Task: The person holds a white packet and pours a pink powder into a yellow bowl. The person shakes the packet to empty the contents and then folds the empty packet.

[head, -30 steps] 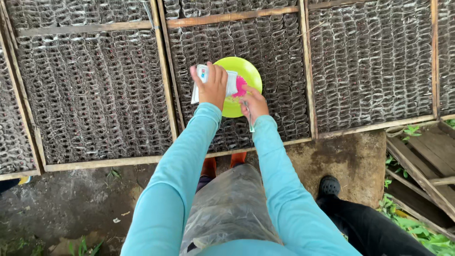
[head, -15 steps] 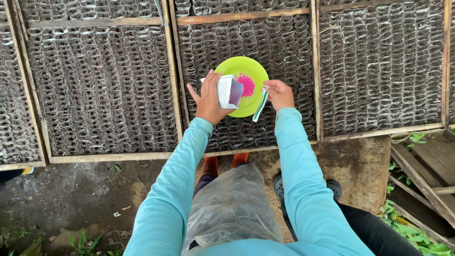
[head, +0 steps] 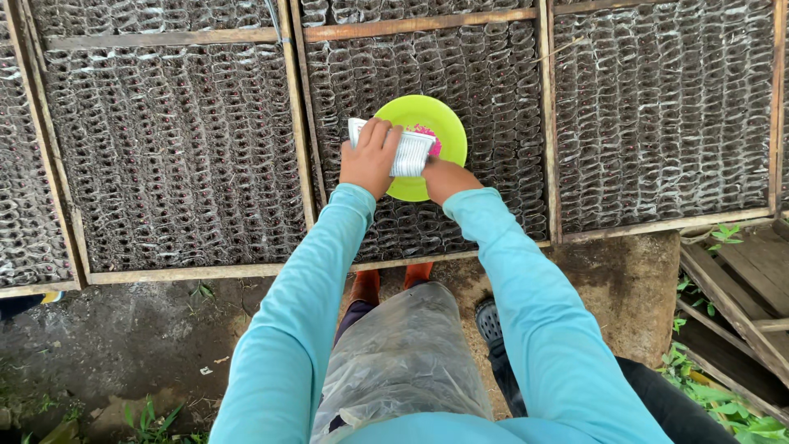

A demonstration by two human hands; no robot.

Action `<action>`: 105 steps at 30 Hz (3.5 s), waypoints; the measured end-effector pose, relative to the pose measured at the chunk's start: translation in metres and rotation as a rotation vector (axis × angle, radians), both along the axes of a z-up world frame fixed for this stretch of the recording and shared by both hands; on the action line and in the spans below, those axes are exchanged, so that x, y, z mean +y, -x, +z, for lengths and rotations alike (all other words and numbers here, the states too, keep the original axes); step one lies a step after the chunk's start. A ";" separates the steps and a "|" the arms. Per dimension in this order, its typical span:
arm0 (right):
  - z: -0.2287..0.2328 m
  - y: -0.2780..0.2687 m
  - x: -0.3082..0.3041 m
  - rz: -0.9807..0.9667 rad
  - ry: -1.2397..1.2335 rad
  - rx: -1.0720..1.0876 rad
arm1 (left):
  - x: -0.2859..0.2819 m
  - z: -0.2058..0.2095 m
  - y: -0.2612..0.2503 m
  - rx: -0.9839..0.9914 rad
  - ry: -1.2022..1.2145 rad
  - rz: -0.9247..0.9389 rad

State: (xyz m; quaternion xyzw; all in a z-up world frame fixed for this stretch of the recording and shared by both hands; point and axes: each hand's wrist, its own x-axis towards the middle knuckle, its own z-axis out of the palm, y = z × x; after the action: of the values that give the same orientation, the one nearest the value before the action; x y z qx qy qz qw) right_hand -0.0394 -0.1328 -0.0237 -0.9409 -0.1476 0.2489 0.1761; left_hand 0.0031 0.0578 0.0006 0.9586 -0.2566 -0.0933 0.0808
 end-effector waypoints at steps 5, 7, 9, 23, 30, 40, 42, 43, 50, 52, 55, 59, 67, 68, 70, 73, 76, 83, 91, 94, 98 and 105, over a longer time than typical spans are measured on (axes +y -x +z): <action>0.002 0.020 -0.004 -0.135 0.045 0.051 | -0.007 -0.009 -0.004 -0.015 -0.142 0.093; 0.013 0.025 -0.004 -0.198 0.076 0.072 | -0.008 -0.010 -0.007 -0.018 -0.168 0.115; 0.025 0.027 -0.002 -0.271 -0.007 0.035 | -0.009 -0.011 -0.007 -0.128 -0.242 0.077; 0.007 0.005 -0.013 -0.495 -0.141 -0.044 | -0.006 0.000 -0.013 -0.167 -0.194 0.063; -0.014 -0.011 -0.026 -0.755 -0.362 0.024 | 0.024 0.033 0.002 0.194 0.256 0.266; -0.010 -0.004 -0.019 -0.457 -0.200 -0.337 | 0.027 0.019 0.021 -0.007 0.830 0.221; 0.002 -0.001 -0.023 -0.627 -0.402 -0.333 | 0.025 0.013 0.018 -0.068 0.941 0.209; 0.013 -0.001 -0.021 -0.629 -0.399 -0.334 | 0.024 0.012 0.018 -0.066 0.944 0.207; 0.115 -0.008 0.016 -0.521 -0.902 -0.258 | 0.006 0.013 0.012 0.002 1.091 0.162; 0.119 -0.010 0.021 -0.430 -0.823 -0.342 | 0.002 0.012 0.013 0.016 1.146 0.133; 0.127 -0.014 0.019 -0.459 -0.822 -0.403 | -0.002 0.009 0.016 0.171 1.253 0.262; 0.159 -0.011 0.025 -0.377 -0.724 -0.541 | 0.000 0.012 0.016 0.336 1.307 0.423; 0.156 0.002 0.057 0.020 -0.215 -0.769 | -0.015 0.010 0.007 0.288 1.311 0.253; 0.164 0.004 0.056 -0.039 -0.277 -0.822 | -0.019 0.007 0.006 0.236 1.297 0.244; 0.162 -0.002 0.055 -0.087 -0.338 -0.892 | -0.024 0.010 0.001 0.166 1.291 0.229; 0.147 -0.005 0.055 -0.012 -0.231 -1.033 | -0.023 0.025 0.007 0.204 1.299 0.189; 0.147 -0.009 0.047 0.034 -0.227 -0.903 | -0.024 0.030 -0.001 0.143 1.279 0.200; 0.160 -0.006 0.038 0.014 -0.256 -0.944 | -0.024 0.022 -0.003 0.162 1.264 0.198; 0.179 -0.009 0.038 -0.004 -0.337 -0.877 | -0.024 0.021 -0.007 0.138 1.235 0.242; 0.193 -0.011 0.032 -0.265 -0.442 -1.059 | -0.020 0.027 -0.002 0.105 1.233 0.295; 0.188 -0.033 0.017 0.072 -0.131 -0.867 | -0.018 0.036 -0.002 0.154 1.202 0.129; 0.221 -0.040 0.005 0.318 -0.024 -0.263 | 0.007 0.038 -0.011 0.238 1.137 -0.005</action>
State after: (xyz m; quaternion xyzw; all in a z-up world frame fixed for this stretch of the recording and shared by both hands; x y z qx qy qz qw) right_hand 0.0010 -0.1279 0.1969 -0.9280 -0.3187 0.1468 0.1251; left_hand 0.0143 0.0644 0.0390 0.7469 -0.2580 -0.0480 0.6109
